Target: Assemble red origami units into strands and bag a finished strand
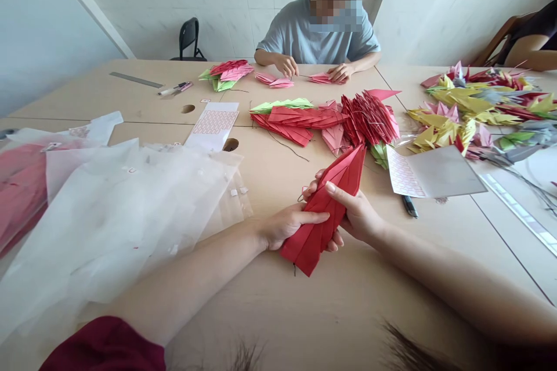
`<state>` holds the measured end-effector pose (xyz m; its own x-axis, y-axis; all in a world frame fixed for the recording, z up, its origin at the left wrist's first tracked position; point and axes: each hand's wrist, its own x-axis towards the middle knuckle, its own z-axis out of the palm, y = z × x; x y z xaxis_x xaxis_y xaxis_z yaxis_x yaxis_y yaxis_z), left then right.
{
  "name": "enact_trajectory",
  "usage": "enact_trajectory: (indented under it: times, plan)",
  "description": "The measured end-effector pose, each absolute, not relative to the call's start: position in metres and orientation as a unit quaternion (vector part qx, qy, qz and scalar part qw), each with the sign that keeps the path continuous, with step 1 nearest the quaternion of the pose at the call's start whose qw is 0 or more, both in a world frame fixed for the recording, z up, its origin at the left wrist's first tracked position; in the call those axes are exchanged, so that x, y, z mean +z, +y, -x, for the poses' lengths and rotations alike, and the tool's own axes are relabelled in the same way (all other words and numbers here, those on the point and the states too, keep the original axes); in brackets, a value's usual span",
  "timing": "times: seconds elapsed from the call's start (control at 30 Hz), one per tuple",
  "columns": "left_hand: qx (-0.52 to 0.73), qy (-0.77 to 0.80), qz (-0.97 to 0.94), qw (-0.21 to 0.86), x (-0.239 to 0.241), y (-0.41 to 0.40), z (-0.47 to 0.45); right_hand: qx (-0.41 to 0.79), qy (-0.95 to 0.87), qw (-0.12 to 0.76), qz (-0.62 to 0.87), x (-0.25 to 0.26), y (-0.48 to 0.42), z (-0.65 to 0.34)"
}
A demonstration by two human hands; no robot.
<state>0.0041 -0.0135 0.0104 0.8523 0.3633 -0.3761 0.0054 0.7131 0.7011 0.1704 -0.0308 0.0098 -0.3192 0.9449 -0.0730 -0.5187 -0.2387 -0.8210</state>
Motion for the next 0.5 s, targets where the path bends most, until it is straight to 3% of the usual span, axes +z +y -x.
enact_trajectory:
  times: [0.13, 0.5]
  plan:
    - [0.107, 0.249, -0.371, 0.888, 0.012, -0.009, -0.004, 0.738, -0.388, 0.469, 0.291, 0.008, -0.026, -0.175]
    - [0.028, 0.263, -0.42, 0.868, 0.028, 0.005, 0.002, 0.716, -0.327, 0.574, 0.223, 0.012, -0.007, -0.181]
